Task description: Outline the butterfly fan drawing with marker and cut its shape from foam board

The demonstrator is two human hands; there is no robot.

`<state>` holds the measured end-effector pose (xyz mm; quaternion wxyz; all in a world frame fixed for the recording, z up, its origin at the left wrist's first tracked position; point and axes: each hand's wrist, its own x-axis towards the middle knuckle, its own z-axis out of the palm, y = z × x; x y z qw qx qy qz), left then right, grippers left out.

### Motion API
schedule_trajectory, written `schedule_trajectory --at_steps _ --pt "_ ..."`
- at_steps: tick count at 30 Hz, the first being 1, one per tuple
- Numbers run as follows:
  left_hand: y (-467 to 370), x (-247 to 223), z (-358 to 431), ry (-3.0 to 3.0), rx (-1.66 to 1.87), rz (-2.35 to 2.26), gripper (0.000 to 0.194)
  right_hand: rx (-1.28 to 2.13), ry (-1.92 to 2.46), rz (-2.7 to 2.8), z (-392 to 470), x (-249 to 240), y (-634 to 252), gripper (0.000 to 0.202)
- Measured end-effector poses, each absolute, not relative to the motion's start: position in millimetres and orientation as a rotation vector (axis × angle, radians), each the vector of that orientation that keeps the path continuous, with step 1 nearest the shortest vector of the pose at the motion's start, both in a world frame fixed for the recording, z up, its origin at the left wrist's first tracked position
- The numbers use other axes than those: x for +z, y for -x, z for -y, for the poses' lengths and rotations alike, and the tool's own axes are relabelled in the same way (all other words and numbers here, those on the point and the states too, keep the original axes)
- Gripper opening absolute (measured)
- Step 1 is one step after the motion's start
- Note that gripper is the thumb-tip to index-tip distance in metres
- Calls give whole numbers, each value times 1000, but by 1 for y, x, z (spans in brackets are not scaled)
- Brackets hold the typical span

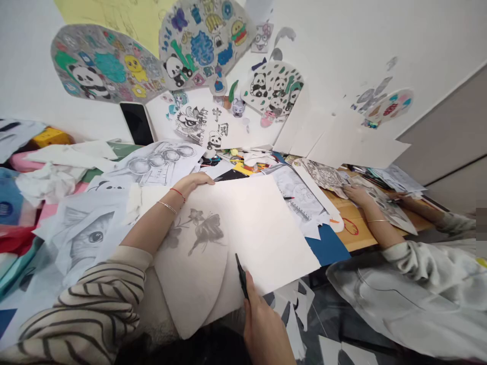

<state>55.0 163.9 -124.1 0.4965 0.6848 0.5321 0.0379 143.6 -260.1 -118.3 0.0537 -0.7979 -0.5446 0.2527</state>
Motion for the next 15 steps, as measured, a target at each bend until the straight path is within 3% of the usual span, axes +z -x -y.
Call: schedule_trajectory --at_steps 15 --pt "-55 -132 -166 -1547 129 -1278 29 643 2523 1587 341 -139 -142 55"
